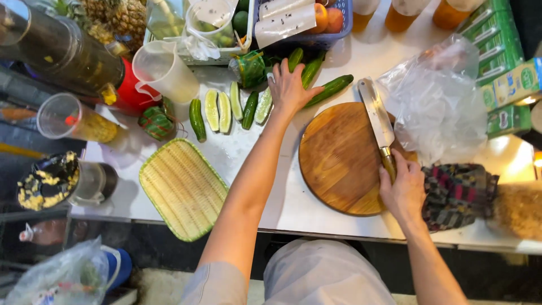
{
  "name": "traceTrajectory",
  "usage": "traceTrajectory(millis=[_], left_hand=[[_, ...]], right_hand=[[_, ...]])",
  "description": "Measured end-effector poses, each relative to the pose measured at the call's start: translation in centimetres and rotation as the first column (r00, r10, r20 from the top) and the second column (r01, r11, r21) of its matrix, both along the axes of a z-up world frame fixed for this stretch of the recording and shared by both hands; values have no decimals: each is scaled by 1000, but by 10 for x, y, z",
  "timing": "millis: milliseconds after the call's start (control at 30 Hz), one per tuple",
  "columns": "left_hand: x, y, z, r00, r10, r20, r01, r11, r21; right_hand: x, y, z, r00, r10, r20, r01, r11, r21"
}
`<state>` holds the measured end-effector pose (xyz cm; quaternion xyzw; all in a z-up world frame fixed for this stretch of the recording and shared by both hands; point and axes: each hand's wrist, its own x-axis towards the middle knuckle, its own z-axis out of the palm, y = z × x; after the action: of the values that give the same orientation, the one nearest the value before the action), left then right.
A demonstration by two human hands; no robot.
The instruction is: Slicing cucumbers on a wooden cutting board and arranging them in a basket.
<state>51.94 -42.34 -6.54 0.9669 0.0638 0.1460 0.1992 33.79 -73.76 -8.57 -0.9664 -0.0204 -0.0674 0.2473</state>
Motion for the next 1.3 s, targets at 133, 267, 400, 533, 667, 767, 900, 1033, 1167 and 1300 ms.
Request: traceTrajectory(millis=[133, 267, 400, 533, 667, 767, 900, 1033, 1167, 1300], left_hand=[[19, -14, 8, 964, 37, -265, -71, 990, -121], [29, -29, -5, 919, 85, -386, -73, 996, 44], [41, -30, 5, 819, 222, -530, -266, 964, -7], [36, -29, -6, 838, 222, -498, -224, 973, 57], [15, -31, -1, 886, 101, -453, -80, 995, 66], [-5, -12, 6, 918, 57, -393, -73, 997, -24], [-79, 11, 40, 978, -10, -207, -46, 964, -262], [-175, 82, 51, 985, -48, -163, 13, 978, -207], [-259, 171, 57, 953, 6, -304, -23, 998, -53], [-310, 252, 41, 917, 69, -392, -46, 997, 68]], right_hand=[[2, -8, 0, 998, 62, 4, -62, 998, -23], [1, -11, -2, 995, 94, 16, -93, 995, -25], [-1, -9, 6, 997, 73, -29, -73, 997, -19], [-4, -4, 0, 998, 65, 11, -64, 995, -74], [-6, -6, -10, 997, 30, 68, -25, 997, -71], [-7, -2, -15, 995, 34, 93, -27, 997, -77], [-1, -17, -44, 991, 48, 123, -30, 988, -150], [-4, -17, -47, 990, 80, 119, -61, 985, -160], [-3, -25, -60, 985, 84, 149, -53, 977, -206], [-2, -35, -75, 974, 119, 194, -61, 958, -282]])
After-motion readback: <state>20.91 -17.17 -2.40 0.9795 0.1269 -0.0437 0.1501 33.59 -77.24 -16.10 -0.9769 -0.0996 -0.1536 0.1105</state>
